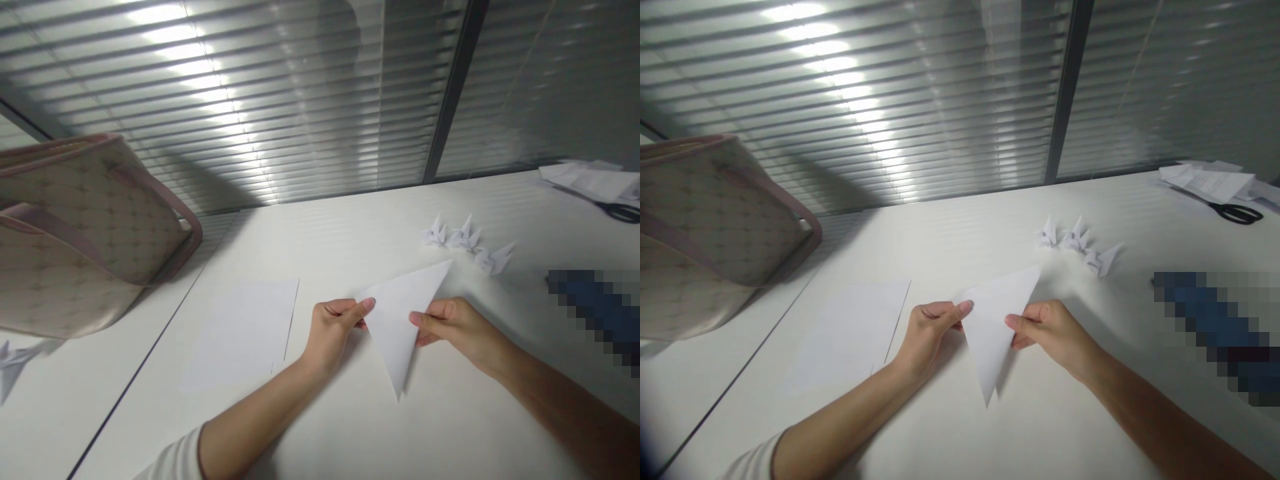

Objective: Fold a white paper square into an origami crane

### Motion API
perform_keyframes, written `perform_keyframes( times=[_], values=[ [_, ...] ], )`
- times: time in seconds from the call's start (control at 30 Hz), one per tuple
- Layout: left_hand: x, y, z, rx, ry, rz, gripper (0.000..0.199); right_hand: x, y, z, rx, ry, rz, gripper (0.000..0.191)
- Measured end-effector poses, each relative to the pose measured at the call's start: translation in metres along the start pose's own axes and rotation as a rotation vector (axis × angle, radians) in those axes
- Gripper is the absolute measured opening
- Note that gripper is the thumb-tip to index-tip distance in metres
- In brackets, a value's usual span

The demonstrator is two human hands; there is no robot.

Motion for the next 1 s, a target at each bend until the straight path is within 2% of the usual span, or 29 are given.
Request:
perform_keyframes(
  times=[0.27,0.37,0.47,0.53,0.63,0.7,0.8,0.83,0.93,1.0],
  values=[
    [0.006,0.002,-0.001,0.062,0.005,0.064,0.039,0.000,0.001,0.002,-0.035,0.055,-0.096,0.044],
    [0.004,0.001,-0.002,0.193,0.007,0.176,0.038,0.004,0.006,0.003,-0.080,0.112,-0.194,0.043],
    [-0.008,0.002,-0.004,0.328,-0.037,0.329,0.038,0.010,0.012,0.001,-0.085,0.162,-0.319,0.039],
    [-0.021,0.004,-0.006,0.277,-0.134,0.400,0.040,0.015,0.012,-0.003,-0.027,0.185,-0.404,0.035],
    [-0.043,0.006,-0.015,0.089,-0.331,0.497,0.046,0.022,0.003,-0.012,0.084,0.197,-0.519,0.028],
    [-0.051,0.004,-0.024,0.110,-0.387,0.614,0.049,0.025,-0.006,-0.017,0.126,0.208,-0.575,0.025],
    [-0.050,-0.001,-0.035,0.216,-0.367,0.763,0.007,0.027,-0.012,-0.018,0.138,0.231,-0.612,0.018],
    [-0.048,-0.002,-0.036,0.223,-0.350,0.789,0.005,0.027,-0.010,-0.018,0.137,0.233,-0.611,0.015],
    [-0.045,0.000,-0.032,0.186,-0.278,0.797,0.014,0.030,0.009,-0.013,0.103,0.226,-0.567,0.007],
    [-0.046,0.004,-0.026,0.195,-0.206,0.764,0.015,0.033,0.025,-0.010,0.033,0.228,-0.508,0.009]
  ],
)
Point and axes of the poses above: each hand's wrist, its own z-axis towards the middle knuckle, its own y-axis out of the back of the hand, x = y × z, the point moved 1 cm from there along z, towards the middle knuckle, and after that the axes turned 11 degrees about y, right-handed, at the moved point
